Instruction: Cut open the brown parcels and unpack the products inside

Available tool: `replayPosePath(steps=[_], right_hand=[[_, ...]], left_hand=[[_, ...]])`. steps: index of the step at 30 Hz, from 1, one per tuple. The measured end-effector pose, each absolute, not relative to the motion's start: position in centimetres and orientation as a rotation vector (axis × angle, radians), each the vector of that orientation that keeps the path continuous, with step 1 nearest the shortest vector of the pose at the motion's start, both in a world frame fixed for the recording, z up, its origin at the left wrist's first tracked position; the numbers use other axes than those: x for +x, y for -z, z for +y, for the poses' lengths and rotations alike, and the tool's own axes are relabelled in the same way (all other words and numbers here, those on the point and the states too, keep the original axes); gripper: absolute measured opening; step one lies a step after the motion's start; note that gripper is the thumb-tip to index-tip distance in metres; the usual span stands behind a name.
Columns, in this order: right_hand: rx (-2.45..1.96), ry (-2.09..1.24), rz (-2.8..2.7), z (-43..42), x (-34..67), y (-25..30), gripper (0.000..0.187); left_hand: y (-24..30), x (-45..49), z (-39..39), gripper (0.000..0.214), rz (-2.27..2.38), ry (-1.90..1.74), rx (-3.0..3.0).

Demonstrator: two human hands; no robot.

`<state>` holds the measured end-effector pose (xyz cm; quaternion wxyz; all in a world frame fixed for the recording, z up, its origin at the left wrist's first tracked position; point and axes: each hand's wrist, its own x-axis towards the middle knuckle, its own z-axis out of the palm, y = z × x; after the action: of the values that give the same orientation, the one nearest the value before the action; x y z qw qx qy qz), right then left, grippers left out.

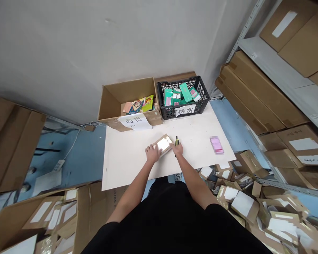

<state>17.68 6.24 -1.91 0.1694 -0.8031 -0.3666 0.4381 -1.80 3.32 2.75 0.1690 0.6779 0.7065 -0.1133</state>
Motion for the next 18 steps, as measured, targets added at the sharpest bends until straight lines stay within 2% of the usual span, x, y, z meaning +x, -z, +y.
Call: replayPosePath(steps=[3, 5, 11, 14, 18], right_hand=[[-2.374, -1.091, -0.958, 10.1, 18.0, 1.4, 0.045], [-2.292, -1.128, -0.866, 11.3, 18.7, 1.2, 0.037], [-1.769, -1.614, -0.658, 9.1, 20.2, 0.7, 0.038], [-1.641, -1.758, -0.695, 8.3, 19.8, 0.3, 0.04], [-1.699, -1.698, -0.669, 8.2, 18.0, 0.8, 0.043]], left_hand=[[-2.7, 0.0, 1.5, 0.072, 1.87, 0.324, 1.967], [-2.6, 1.3, 0.7, 0.073, 1.762, 0.291, 2.023], [-2.2, 0.6, 0.5, 0.07, 1.449, 0.192, 2.105], [-1.8, -3.2, -0.1, 0.066, 1.601, 0.141, 2.005], [-1.2, -8.3, -0.9, 0.063, 1.958, 0.055, 1.866]])
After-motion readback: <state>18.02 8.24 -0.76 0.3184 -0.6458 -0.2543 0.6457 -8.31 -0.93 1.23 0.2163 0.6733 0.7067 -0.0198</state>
